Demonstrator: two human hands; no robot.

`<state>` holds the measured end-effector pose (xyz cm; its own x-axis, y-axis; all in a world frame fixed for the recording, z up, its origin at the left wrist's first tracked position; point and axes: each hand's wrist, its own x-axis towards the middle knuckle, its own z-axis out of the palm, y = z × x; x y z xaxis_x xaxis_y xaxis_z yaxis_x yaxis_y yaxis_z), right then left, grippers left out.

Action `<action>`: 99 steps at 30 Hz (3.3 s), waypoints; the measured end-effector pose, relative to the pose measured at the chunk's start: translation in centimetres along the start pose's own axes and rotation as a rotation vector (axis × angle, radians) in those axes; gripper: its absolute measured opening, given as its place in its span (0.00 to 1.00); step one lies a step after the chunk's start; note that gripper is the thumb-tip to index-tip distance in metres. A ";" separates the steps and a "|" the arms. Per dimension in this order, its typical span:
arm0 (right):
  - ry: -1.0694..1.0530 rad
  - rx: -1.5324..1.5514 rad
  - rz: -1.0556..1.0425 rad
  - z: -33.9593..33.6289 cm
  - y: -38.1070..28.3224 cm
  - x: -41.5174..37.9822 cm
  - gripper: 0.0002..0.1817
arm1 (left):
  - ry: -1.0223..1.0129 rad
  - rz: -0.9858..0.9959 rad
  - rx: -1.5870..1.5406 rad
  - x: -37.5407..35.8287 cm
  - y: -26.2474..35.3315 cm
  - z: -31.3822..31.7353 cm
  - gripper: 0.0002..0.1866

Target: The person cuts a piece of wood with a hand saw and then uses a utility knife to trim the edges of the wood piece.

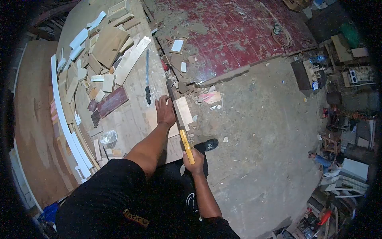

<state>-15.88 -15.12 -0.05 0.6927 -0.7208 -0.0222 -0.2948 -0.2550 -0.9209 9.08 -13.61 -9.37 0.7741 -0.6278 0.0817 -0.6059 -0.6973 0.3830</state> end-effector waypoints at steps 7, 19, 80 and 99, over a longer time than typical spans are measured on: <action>0.051 -0.010 -0.036 -0.6 0.9 -1.3 0.13 | -0.005 0.009 0.011 -0.1 0.5 -0.4 0.22; 0.015 -0.001 -0.011 -2.2 1.6 -3.9 0.14 | 0.027 0.059 0.022 -0.3 0.3 -0.3 0.24; -0.090 -0.029 0.202 -3.5 -4.4 1.6 0.12 | -0.009 0.067 -0.006 -0.2 0.3 -0.9 0.23; -0.098 -0.034 0.216 -6.6 -7.4 -0.2 0.16 | -0.121 -0.020 0.061 0.1 0.3 -0.6 0.24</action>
<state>-18.16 -17.37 9.37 0.6716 -0.6952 -0.2562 -0.4635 -0.1245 -0.8773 9.13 -13.70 -8.70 0.7607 -0.6480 -0.0386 -0.6033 -0.7277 0.3264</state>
